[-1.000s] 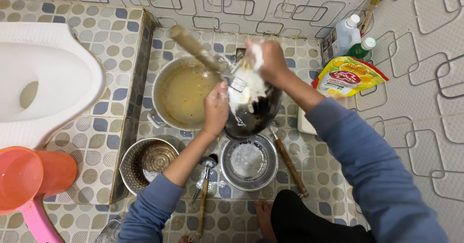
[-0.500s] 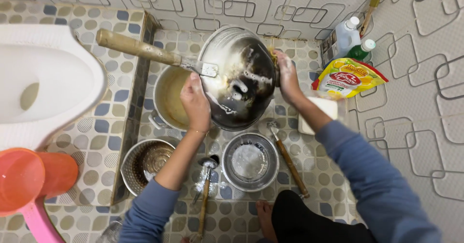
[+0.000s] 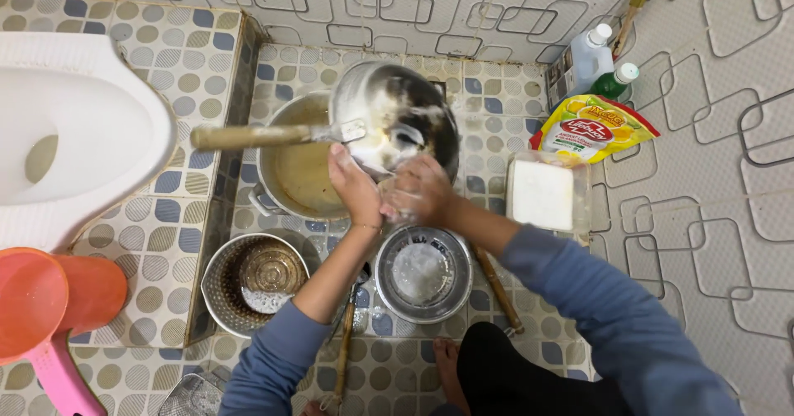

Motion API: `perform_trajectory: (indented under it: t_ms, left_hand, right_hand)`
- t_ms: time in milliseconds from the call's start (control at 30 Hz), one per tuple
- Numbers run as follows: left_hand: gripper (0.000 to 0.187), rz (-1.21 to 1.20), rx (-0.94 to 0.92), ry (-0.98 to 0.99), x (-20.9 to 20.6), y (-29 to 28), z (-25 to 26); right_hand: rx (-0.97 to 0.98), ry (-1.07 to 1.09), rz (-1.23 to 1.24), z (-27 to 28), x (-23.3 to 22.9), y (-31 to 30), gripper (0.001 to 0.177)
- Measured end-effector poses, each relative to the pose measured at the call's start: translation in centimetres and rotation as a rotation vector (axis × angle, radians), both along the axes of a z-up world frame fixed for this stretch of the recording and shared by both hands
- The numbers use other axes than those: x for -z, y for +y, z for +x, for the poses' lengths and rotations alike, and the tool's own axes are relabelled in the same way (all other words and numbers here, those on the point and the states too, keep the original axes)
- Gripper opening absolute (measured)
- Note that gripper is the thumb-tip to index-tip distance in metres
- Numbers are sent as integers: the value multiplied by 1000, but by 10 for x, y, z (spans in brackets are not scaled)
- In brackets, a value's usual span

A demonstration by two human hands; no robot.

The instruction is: Washing several pots, bowls, and utensils on the floor of a bathroom using a scrub pad and water.

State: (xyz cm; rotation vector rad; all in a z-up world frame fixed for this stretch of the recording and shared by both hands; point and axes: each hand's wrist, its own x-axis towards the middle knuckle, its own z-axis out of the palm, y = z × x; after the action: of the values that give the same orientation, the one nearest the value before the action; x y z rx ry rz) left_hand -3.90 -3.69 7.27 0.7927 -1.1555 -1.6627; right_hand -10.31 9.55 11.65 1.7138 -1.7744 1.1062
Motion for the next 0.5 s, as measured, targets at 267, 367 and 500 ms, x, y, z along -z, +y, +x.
perform_trajectory:
  t_ms: [267,367,500]
  left_hand:
    - [38,83,117,134,-7,6,4]
    - [39,93,75,127,-24,-5,5]
    - [41,202,-6,6,-56,-11,14]
  right_hand:
    - [118,147,65,-8,-46,-40,18]
    - [97,222,30,5,-23,-20,23]
    - [22,271,178,-6,67,34,26]
